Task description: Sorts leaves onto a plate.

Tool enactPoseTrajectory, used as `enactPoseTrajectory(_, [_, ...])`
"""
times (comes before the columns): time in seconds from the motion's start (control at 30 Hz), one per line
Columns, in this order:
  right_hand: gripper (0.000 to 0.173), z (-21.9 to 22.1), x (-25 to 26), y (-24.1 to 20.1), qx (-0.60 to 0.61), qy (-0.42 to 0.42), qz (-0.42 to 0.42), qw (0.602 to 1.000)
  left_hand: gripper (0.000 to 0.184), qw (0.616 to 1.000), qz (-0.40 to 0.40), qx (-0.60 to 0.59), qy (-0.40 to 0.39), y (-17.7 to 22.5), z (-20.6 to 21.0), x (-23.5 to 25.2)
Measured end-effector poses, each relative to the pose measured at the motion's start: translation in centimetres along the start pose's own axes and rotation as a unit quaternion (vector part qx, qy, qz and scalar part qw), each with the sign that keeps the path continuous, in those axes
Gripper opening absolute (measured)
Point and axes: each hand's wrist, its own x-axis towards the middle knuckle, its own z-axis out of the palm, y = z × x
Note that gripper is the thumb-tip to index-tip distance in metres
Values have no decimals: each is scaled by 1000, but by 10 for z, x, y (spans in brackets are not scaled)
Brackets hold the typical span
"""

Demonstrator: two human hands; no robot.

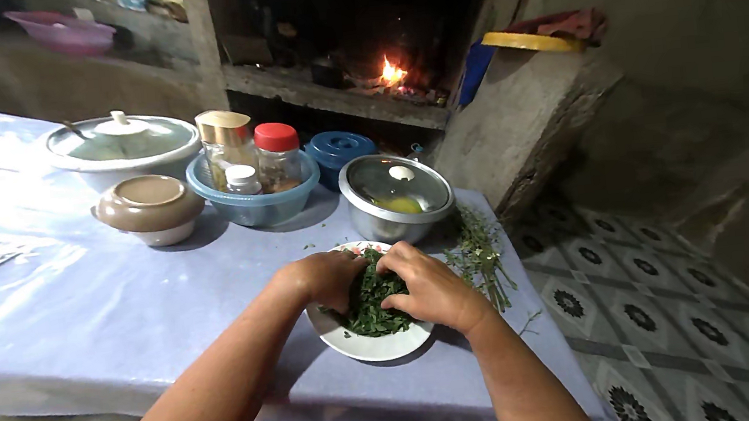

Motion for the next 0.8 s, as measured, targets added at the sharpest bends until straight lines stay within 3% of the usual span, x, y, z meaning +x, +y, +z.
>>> enactPoseTrajectory(0.13, [27, 11, 0, -6, 2, 5, -70, 998, 92, 1000, 2, 7, 2, -2, 2, 3])
enactPoseTrajectory(0.33, [19, 18, 3, -15, -66, -11, -23, 997, 91, 1000, -5, 12, -7, 0, 0, 3])
enactPoseTrajectory(0.6, [21, -15, -2, 7, 56, 2, 75, 996, 64, 999, -10, -29, 17, 2, -1, 6])
enactPoseTrajectory(0.8, [19, -20, -1, 21, 124, 25, 85, 988, 51, 993, 12, -105, 56, -5, -9, 0])
